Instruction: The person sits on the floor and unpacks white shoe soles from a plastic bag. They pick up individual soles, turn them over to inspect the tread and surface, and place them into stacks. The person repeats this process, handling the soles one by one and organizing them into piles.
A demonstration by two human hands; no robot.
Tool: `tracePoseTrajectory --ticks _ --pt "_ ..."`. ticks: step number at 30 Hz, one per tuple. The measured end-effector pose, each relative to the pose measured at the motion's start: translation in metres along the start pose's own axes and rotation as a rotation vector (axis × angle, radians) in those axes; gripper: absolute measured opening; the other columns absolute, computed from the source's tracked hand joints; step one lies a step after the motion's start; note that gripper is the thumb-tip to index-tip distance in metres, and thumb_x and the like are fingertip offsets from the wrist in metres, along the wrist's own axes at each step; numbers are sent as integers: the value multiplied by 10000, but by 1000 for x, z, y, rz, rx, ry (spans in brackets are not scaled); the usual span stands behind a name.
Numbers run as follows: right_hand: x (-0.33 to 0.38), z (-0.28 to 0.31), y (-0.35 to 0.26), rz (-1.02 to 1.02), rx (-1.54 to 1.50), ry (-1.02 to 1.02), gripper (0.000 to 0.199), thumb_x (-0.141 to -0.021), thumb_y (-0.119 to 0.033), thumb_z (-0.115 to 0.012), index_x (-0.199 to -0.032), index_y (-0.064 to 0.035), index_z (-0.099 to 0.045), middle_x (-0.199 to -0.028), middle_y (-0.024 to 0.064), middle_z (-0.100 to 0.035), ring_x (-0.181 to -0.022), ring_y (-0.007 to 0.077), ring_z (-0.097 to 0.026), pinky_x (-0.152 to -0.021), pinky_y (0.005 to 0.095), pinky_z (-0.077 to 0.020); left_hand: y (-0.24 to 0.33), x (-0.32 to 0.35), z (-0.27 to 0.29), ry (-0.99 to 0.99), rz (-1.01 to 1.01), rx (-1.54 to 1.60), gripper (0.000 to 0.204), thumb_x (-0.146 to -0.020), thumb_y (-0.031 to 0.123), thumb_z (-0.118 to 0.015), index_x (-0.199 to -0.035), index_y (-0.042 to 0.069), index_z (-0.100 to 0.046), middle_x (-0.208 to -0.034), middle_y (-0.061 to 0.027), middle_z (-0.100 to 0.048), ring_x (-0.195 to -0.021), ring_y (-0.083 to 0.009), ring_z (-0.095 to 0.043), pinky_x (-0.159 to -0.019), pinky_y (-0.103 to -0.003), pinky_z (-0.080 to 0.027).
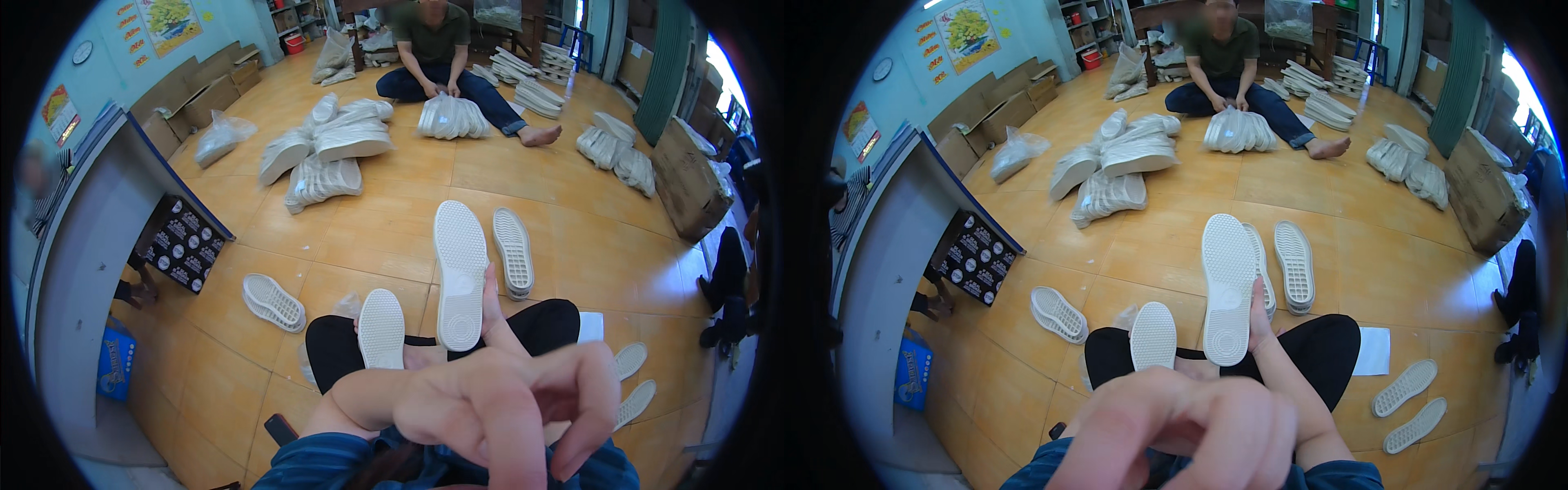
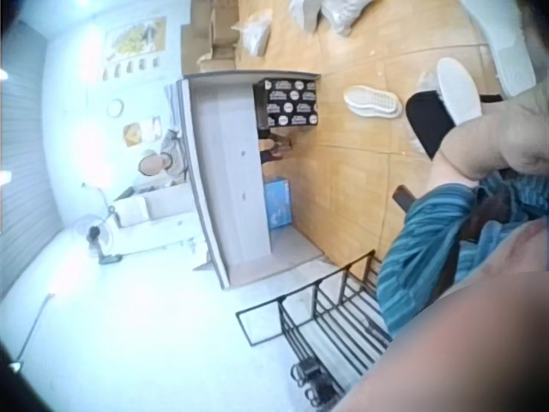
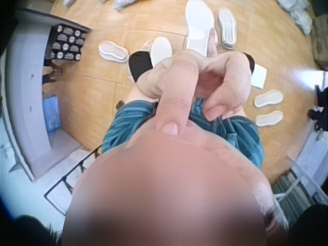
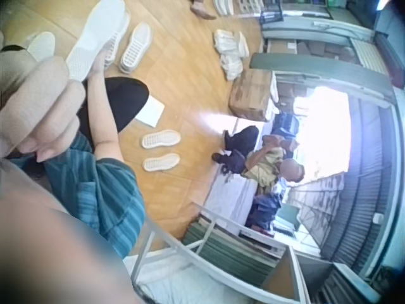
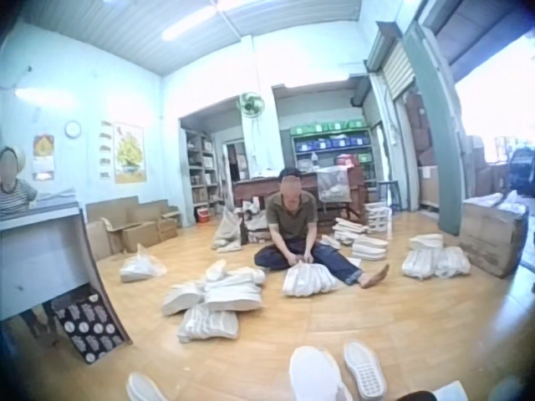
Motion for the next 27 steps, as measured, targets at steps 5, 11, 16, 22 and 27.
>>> tracePoseTrajectory --ticks 5,11,16,22,27 --pt "-3 -17 1 -29 -24 -30 851 -931 -745 -302 -1445 -80 -435 -1330 120 -570 -1163 251 -586 -926 388 -528 -7 -3 -6 -33 -29 -2 334 -959 374 -530 -1031 65 -637 -978 -91 -549 -848 -208 -531 -840 -377 -459" --pt "-5 -34 -2 -18 -3 17 854 -927 -749 -307 -1429 -73 -446 -1294 115 -586 -1159 246 -585 -909 391 -530 -11 -11 -2 56 -106 -180 406 -947 436 -533 -1040 56 -642 -976 -90 -555 -835 -203 -536 -863 -385 -452" --pt "-4 -49 -4 -29 -43 -24 751 -953 -656 -380 -1409 -65 -461 -1276 114 -600 -1115 241 -609 -904 391 -538 -11 -7 7 377 -241 -787 466 -937 487 -535 -1048 49 -645 -974 -88 -561 -824 -199 -540 -883 -393 -446" --pt "-30 -54 -34 31 31 -63 661 -968 -565 -456 -1381 -48 -479 -1247 122 -615 -1076 240 -629 -900 394 -542 -7 -11 3 161 -514 -1203 928 -816 805 -436 -1148 -40 -628 -940 -90 -601 -774 -180 -580 -1067 -525 -152" --pt "-64 -63 -90 129 208 27 579 -962 -466 -541 -1328 -19 -508 -1198 138 -633 -1040 242 -646 -893 396 -546 -7 -5 21 33 -901 -1217 729 -796 648 -495 -1119 8 -628 -947 -105 -616 -755 -202 -597 -999 -506 -101"
Point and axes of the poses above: each hand's wrist, its own x-axis away from the middle knuckle, its own z-axis out of the back of the hand, y = z × x, the point moved 6 cm from there along -x, towards the middle knuckle
